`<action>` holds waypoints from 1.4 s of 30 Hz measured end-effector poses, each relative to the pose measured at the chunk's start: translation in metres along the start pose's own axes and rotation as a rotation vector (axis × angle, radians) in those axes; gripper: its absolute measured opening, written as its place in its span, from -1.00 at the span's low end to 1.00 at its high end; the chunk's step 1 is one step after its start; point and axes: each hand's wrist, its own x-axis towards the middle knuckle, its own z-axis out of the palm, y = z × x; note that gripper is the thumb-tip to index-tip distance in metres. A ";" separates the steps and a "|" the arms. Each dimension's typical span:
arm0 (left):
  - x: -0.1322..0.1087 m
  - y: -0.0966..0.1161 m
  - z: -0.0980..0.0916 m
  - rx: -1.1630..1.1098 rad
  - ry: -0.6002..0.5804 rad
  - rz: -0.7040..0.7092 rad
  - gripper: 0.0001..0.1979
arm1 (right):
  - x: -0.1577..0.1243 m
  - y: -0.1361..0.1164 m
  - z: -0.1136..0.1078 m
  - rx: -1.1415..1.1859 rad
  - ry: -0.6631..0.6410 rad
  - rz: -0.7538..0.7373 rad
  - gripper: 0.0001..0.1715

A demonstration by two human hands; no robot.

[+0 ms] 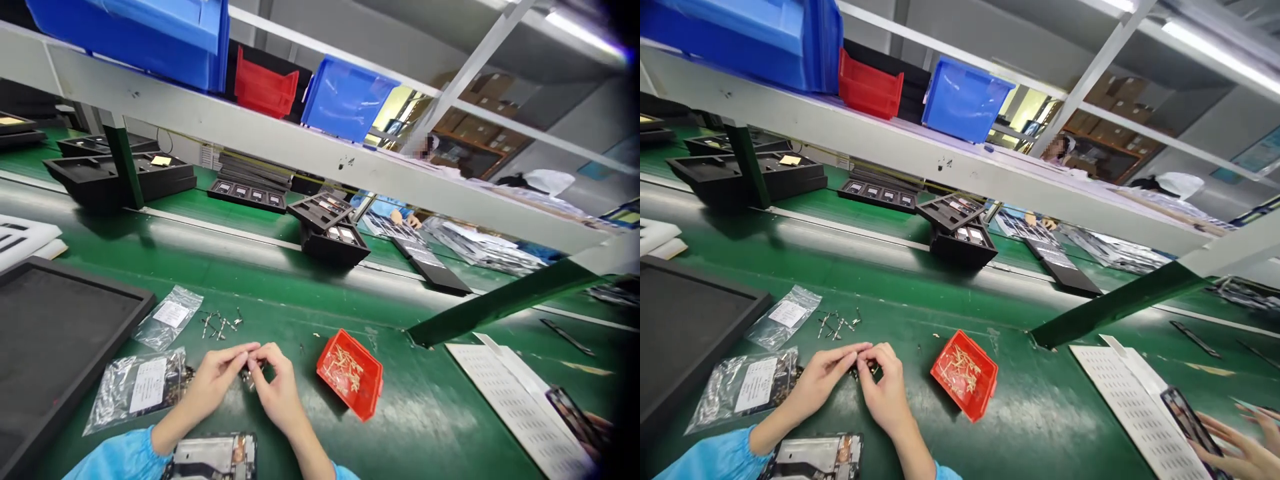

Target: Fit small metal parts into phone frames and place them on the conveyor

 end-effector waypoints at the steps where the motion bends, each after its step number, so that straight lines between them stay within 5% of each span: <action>1: 0.001 0.002 0.001 -0.047 0.052 -0.031 -0.46 | -0.005 -0.003 -0.006 -0.059 0.035 -0.013 -0.72; 6: 0.007 0.014 -0.006 -0.109 0.178 -0.068 -0.39 | -0.036 0.001 -0.089 -0.451 0.448 -0.024 -0.85; 8: 0.007 0.018 -0.007 -0.133 0.094 -0.147 -0.42 | -0.046 0.009 -0.130 -0.621 0.594 -0.018 -0.81; 11: 0.004 0.022 -0.003 -0.170 -0.132 -0.312 -0.49 | -0.055 0.017 -0.160 -0.805 0.567 0.008 -0.71; 14: 0.000 0.022 0.004 -0.166 -0.270 -0.412 -0.53 | -0.058 0.011 -0.137 -0.809 0.408 -0.059 -0.78; 19: -0.003 0.019 0.007 -0.116 -0.375 -0.466 -0.59 | -0.052 -0.019 -0.067 -0.603 -0.080 -0.319 -0.74; 25: -0.005 0.020 0.003 -0.001 -0.417 -0.442 -0.71 | -0.048 -0.019 -0.040 -0.610 -0.160 -0.356 -0.79; 29: -0.006 0.019 0.004 0.015 -0.438 -0.450 -0.69 | -0.052 -0.007 -0.051 -0.666 -0.114 -0.355 -0.84; 35: -0.004 0.018 0.004 -0.126 -0.487 -0.513 -0.59 | -0.060 0.030 -0.145 -1.043 0.284 -0.240 -0.85; 37: -0.003 0.018 0.003 -0.221 -0.509 -0.529 -0.47 | -0.064 0.035 -0.158 -1.113 0.327 -0.184 -0.77; 42: -0.002 0.017 0.002 -0.451 -0.574 -0.603 -0.27 | -0.071 0.010 -0.106 -0.714 0.042 -0.366 -0.69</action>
